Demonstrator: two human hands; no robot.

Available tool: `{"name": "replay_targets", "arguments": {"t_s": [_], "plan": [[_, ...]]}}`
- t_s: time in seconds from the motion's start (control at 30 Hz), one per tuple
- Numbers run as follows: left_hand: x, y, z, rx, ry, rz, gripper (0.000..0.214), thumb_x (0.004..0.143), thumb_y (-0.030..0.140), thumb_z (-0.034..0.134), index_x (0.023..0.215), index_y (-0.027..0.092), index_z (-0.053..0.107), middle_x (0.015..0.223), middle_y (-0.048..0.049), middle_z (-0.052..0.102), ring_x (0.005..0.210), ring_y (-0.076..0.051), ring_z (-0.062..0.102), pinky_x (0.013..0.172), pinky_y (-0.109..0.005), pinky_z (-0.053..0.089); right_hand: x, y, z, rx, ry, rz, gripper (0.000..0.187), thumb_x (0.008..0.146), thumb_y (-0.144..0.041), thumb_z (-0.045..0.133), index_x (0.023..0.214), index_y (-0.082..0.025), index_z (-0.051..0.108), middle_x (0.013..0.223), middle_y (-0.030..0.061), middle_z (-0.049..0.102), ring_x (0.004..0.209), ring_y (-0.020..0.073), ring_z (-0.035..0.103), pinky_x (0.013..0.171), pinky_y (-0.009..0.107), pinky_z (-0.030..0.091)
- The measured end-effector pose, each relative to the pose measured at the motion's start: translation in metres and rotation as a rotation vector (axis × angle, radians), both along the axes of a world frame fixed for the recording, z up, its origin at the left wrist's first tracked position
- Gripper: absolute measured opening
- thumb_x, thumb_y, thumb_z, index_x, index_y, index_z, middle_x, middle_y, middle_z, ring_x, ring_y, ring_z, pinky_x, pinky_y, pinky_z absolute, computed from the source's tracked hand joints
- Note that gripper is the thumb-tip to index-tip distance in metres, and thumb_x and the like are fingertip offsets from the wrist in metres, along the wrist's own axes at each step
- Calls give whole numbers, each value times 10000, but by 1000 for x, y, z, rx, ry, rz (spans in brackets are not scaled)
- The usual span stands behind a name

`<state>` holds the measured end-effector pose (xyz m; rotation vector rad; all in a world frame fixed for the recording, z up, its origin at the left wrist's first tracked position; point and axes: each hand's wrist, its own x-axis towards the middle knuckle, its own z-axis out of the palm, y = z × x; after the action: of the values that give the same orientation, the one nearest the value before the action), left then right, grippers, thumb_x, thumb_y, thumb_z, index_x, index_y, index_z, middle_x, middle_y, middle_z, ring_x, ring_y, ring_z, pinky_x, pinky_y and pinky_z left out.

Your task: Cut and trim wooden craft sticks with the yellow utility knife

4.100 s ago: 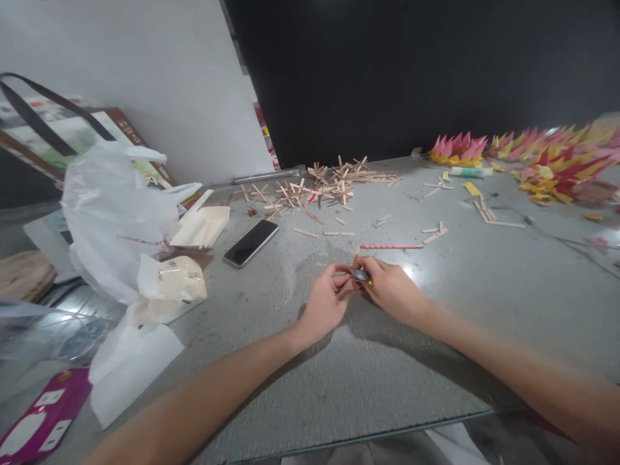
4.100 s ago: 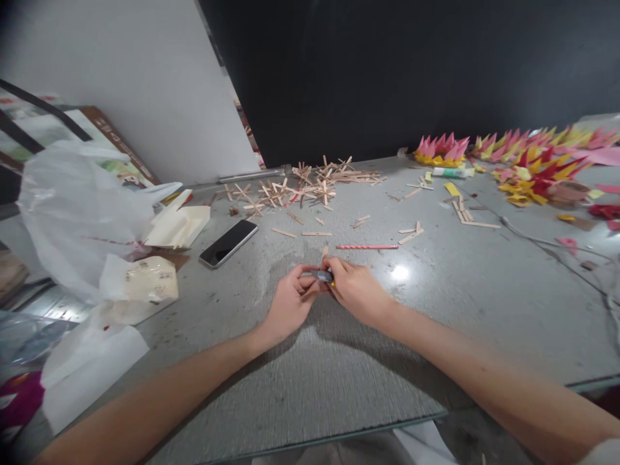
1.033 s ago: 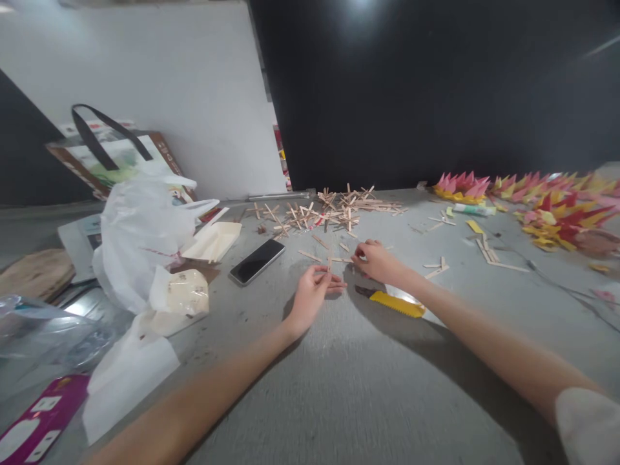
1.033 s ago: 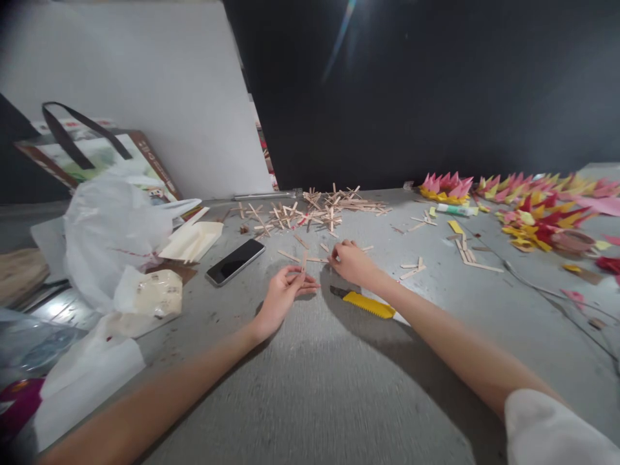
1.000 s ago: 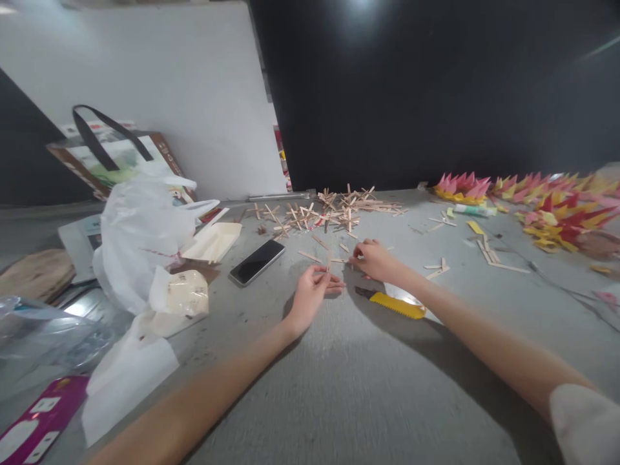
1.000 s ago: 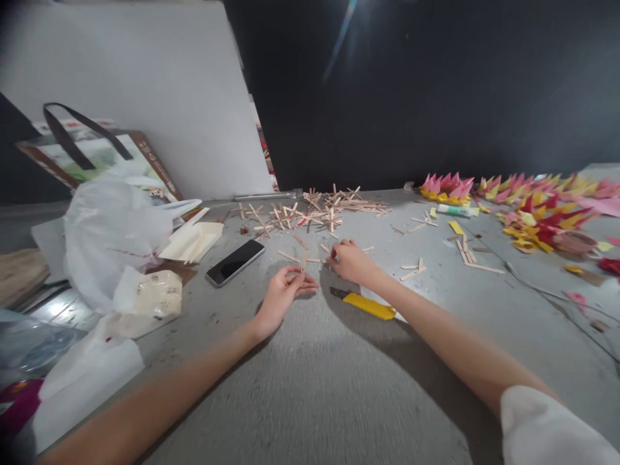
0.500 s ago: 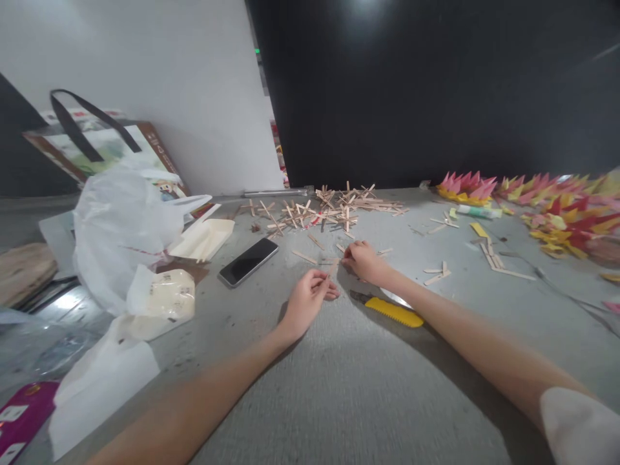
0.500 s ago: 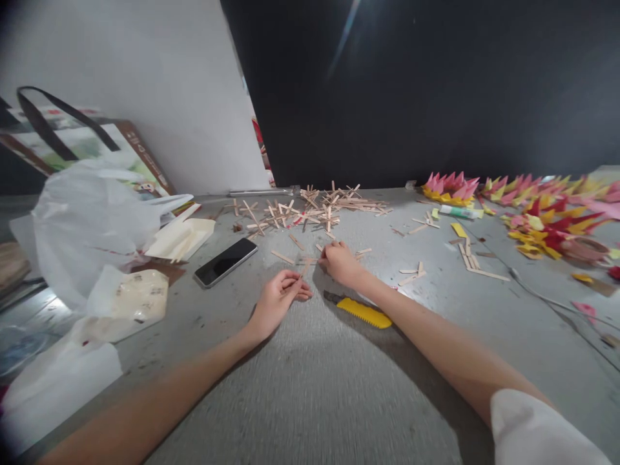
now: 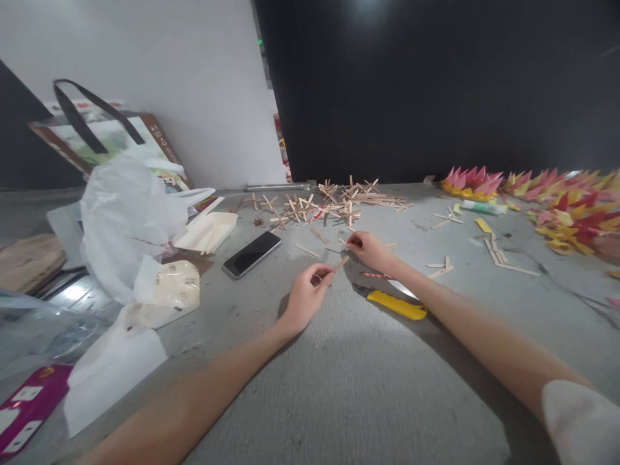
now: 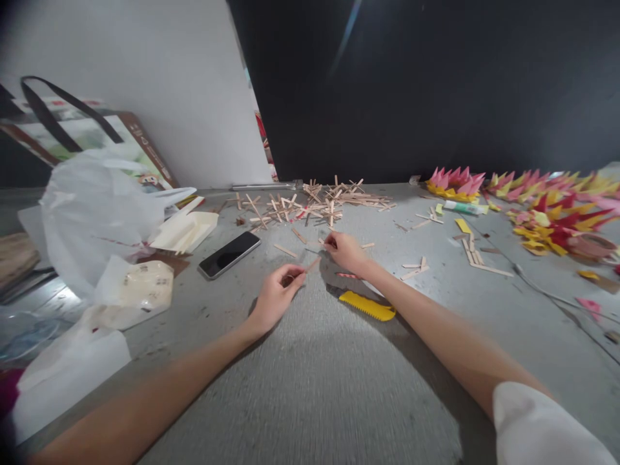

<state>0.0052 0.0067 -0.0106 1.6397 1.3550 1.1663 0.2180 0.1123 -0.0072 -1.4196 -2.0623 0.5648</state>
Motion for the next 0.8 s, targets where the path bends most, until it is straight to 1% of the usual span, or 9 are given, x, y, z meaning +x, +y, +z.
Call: {"name": "replay_targets", "arguments": {"t_s": [0.1, 0.23, 0.33, 0.47, 0.6, 0.7, 0.8], "plan": [[-2, 2, -3, -5, 3, 53, 95, 901, 286, 685, 941, 207, 718, 898, -57, 760, 834, -218, 691, 798, -336, 521, -2, -4, 4, -4, 33, 6, 94, 931, -223, 622, 924, -172, 701, 840, 66, 746, 736, 177, 634, 681, 275, 421], [-2, 2, -8, 27, 123, -9, 54, 898, 240, 682, 890, 204, 721, 912, -70, 746, 876, -239, 690, 836, -366, 519, -4, -6, 9, 6, 92, 32, 124, 932, -255, 613, 944, -177, 709, 840, 54, 749, 736, 174, 639, 691, 277, 436], [-1, 1, -9, 60, 159, -38, 42, 889, 218, 693, 882, 210, 734, 910, -71, 739, 899, -248, 689, 853, -376, 524, -4, -6, 10, 21, 130, 46, 135, 921, -266, 607, 935, -180, 711, 840, 49, 749, 745, 176, 647, 701, 282, 448], [-1, 0, -9, 68, 159, -24, 43, 889, 222, 702, 895, 216, 744, 920, -69, 744, 909, -255, 689, 869, -389, 528, -4, -3, 8, 18, 167, 51, 137, 902, -288, 610, 904, -187, 702, 823, 46, 744, 733, 180, 644, 691, 288, 452], [-1, 2, -11, 74, 152, -29, 78, 908, 256, 691, 897, 223, 761, 918, -71, 745, 918, -256, 687, 892, -395, 535, -2, 0, 6, 0, 204, 17, 123, 899, -278, 573, 860, -193, 653, 786, 47, 732, 714, 180, 635, 675, 287, 443], [-2, 4, -14, 75, 117, -14, 83, 904, 250, 684, 906, 226, 763, 922, -69, 756, 904, -250, 693, 900, -393, 543, -1, 2, 5, -18, 228, 3, 113, 917, -260, 526, 877, -200, 613, 762, 41, 728, 689, 170, 631, 669, 277, 443], [-4, 9, -13, 55, 85, -6, 96, 913, 239, 655, 942, 218, 744, 941, -67, 776, 876, -238, 712, 865, -373, 556, 0, 3, 4, -36, 237, 19, 117, 926, -245, 501, 927, -197, 607, 740, 26, 718, 652, 160, 617, 654, 266, 444]]}}
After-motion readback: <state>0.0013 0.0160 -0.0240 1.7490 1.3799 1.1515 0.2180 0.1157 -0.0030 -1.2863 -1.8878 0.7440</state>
